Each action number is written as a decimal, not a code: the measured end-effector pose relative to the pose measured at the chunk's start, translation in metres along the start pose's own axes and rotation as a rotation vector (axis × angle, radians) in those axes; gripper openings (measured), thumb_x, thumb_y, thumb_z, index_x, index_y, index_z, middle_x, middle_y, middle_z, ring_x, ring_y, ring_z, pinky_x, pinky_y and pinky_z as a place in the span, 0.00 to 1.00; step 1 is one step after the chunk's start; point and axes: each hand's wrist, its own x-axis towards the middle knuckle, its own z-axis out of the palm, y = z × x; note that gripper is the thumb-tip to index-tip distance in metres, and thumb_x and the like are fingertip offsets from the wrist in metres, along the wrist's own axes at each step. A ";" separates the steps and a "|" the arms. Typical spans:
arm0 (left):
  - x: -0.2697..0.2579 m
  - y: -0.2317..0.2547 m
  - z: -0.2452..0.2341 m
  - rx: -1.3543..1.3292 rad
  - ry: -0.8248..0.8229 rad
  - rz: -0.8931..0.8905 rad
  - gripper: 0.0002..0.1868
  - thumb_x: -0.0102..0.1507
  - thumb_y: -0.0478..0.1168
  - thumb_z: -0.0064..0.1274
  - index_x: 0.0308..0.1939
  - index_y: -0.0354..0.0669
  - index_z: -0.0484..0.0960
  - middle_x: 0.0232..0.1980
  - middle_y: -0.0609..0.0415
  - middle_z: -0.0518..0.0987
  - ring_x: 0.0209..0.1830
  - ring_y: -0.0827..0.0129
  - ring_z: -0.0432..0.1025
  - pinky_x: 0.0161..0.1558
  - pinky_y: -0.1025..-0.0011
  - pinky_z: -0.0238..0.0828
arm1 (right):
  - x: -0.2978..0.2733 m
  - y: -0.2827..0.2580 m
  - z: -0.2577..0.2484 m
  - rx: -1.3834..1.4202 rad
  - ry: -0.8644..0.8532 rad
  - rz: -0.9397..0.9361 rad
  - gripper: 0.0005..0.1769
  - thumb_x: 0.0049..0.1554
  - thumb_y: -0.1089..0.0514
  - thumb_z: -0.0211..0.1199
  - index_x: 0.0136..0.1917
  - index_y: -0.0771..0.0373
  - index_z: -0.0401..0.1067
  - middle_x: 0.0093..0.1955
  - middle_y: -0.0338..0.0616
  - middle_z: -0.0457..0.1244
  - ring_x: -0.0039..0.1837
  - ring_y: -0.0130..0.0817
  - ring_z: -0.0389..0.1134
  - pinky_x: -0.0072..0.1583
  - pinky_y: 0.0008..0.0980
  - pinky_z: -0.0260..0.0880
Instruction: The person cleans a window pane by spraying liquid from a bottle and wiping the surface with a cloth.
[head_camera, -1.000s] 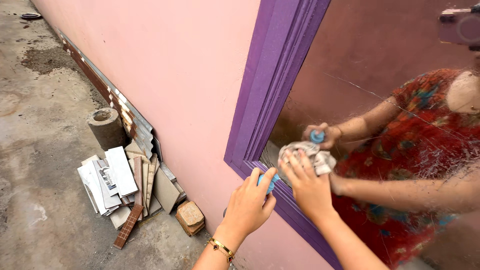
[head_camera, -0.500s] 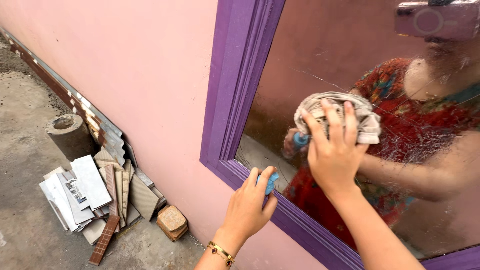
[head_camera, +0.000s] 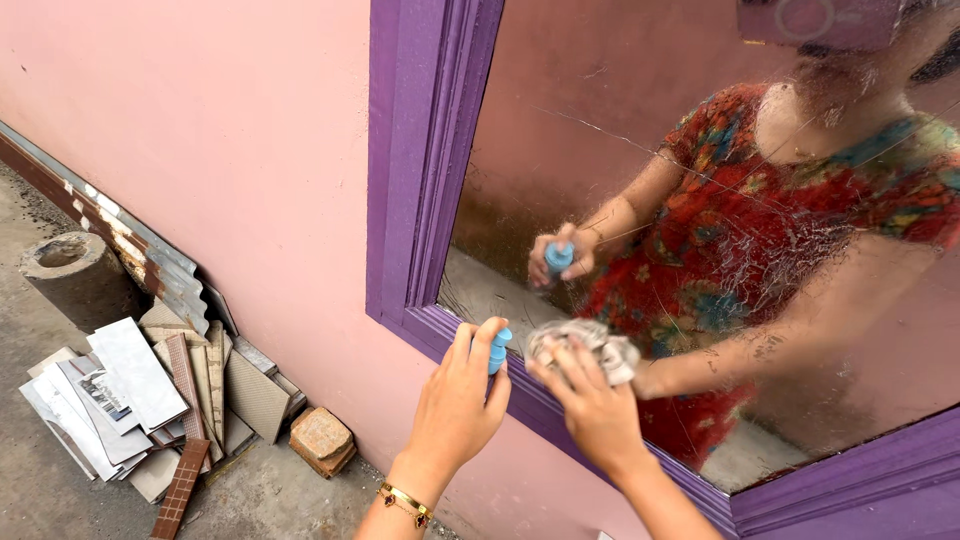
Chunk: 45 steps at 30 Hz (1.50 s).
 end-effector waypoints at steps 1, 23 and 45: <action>-0.001 0.000 -0.001 0.007 0.011 0.005 0.25 0.63 0.35 0.52 0.64 0.45 0.66 0.49 0.48 0.72 0.45 0.51 0.75 0.43 0.56 0.72 | 0.012 0.009 -0.011 -0.058 0.124 0.016 0.32 0.52 0.65 0.59 0.67 0.41 0.73 0.72 0.37 0.60 0.73 0.41 0.59 0.69 0.51 0.57; -0.018 -0.024 -0.006 -0.024 -0.017 -0.249 0.24 0.65 0.38 0.50 0.64 0.45 0.65 0.51 0.47 0.72 0.49 0.51 0.75 0.45 0.55 0.72 | -0.061 0.034 -0.014 -0.134 -0.005 0.047 0.38 0.48 0.67 0.58 0.68 0.37 0.70 0.74 0.35 0.58 0.75 0.42 0.56 0.72 0.55 0.52; 0.008 -0.022 -0.009 -0.281 0.247 -0.072 0.12 0.65 0.40 0.56 0.49 0.39 0.76 0.35 0.52 0.80 0.23 0.68 0.76 0.26 0.70 0.72 | 0.096 0.140 -0.102 -0.381 0.535 0.246 0.25 0.58 0.60 0.61 0.68 0.47 0.79 0.81 0.41 0.59 0.86 0.53 0.51 0.81 0.52 0.44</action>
